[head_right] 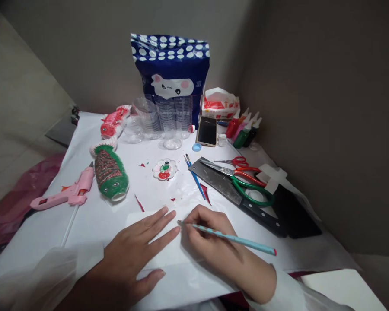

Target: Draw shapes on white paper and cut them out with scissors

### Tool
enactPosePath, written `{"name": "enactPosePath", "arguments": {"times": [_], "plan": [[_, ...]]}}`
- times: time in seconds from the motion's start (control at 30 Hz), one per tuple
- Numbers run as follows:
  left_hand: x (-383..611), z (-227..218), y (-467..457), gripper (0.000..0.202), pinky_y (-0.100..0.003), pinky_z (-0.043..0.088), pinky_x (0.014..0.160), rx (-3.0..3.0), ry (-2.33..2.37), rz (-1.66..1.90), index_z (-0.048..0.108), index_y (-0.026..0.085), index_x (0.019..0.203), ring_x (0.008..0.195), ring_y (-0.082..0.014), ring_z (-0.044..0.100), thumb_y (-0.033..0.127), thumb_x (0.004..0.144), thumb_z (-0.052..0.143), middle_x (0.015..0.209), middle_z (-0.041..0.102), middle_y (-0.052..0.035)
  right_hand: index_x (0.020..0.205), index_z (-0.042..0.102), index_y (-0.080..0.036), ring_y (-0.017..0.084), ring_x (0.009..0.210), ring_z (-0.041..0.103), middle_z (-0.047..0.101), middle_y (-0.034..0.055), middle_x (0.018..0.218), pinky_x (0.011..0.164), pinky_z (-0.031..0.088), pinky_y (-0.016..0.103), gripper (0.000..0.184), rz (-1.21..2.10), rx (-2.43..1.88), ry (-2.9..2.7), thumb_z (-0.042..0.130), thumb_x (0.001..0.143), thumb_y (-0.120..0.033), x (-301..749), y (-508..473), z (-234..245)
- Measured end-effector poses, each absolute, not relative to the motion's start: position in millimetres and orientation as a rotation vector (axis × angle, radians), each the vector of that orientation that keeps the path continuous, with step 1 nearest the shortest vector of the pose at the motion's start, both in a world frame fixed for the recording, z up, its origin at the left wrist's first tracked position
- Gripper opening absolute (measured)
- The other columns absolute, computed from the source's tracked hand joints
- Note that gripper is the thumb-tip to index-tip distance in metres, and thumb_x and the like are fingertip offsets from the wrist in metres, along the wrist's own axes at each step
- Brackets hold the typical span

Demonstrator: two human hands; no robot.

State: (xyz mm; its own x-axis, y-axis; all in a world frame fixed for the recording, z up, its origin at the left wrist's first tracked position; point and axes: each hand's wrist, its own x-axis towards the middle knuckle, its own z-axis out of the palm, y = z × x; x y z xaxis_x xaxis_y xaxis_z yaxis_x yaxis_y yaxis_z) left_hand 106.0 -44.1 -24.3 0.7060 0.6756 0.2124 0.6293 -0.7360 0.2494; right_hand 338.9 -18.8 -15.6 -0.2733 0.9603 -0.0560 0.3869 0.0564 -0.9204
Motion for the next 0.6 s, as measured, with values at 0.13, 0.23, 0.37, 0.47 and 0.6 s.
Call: {"name": "enactPosePath", "arguments": {"times": [0.13, 0.23, 0.37, 0.47, 0.6], "plan": [[105, -29, -48, 0.074, -0.046, 0.039, 0.112, 2.771, 1.042, 0.442, 0.038, 0.025, 0.148, 0.148, -0.0249, 0.027, 0.019, 0.077, 0.057, 0.162, 0.028, -0.0043, 0.073, 0.059, -0.020, 0.013, 0.063, 0.055, 0.063, -0.0030, 0.067, 0.057, 0.041, 0.023, 0.011, 1.220, -1.349, -1.730, 0.058, 0.083, -0.014, 340, -17, -19], [104, -30, -49, 0.071, -0.045, 0.037, 0.114, 2.784, 1.047, 0.432, 0.035, 0.026, 0.150, 0.148, -0.0248, 0.025, 0.023, 0.082, 0.055, 0.162, 0.026, -0.0036, 0.073, 0.059, -0.020, 0.013, 0.064, 0.056, 0.063, -0.0037, 0.067, 0.058, 0.041, 0.023, 0.013, 1.226, -1.374, -1.728, 0.059, 0.084, -0.015, 339, -16, -18], [104, -32, -47, 0.061, -0.044, 0.037, 0.114, 2.800, 1.039, 0.451, 0.035, 0.026, 0.151, 0.147, -0.0254, 0.028, 0.035, 0.092, 0.049, 0.162, 0.029, -0.0051, 0.076, 0.061, -0.021, 0.013, 0.066, 0.058, 0.065, -0.0034, 0.071, 0.062, 0.044, 0.023, 0.011, 1.221, -1.367, -1.762, 0.060, 0.087, -0.017, 338, -16, -14], [104, -37, -43, 0.059, -0.045, 0.037, 0.114, 2.810, 1.017, 0.464, 0.038, 0.026, 0.149, 0.146, -0.0258, 0.032, 0.043, 0.093, 0.046, 0.161, 0.031, -0.0059, 0.079, 0.063, -0.021, 0.014, 0.071, 0.060, 0.067, -0.0020, 0.076, 0.067, 0.046, 0.024, 0.011, 1.206, -1.370, -1.797, 0.059, 0.089, -0.019, 338, -17, -11], [105, -45, -40, 0.062, -0.043, 0.035, 0.115, 2.830, 1.021, 0.461, 0.041, 0.026, 0.148, 0.144, -0.0261, 0.035, 0.057, 0.094, 0.042, 0.159, 0.034, -0.0073, 0.081, 0.065, -0.021, 0.016, 0.073, 0.062, 0.069, -0.0013, 0.079, 0.068, 0.046, 0.025, 0.011, 1.207, -1.382, -1.857, 0.059, 0.090, -0.022, 338, -18, -7]]}}
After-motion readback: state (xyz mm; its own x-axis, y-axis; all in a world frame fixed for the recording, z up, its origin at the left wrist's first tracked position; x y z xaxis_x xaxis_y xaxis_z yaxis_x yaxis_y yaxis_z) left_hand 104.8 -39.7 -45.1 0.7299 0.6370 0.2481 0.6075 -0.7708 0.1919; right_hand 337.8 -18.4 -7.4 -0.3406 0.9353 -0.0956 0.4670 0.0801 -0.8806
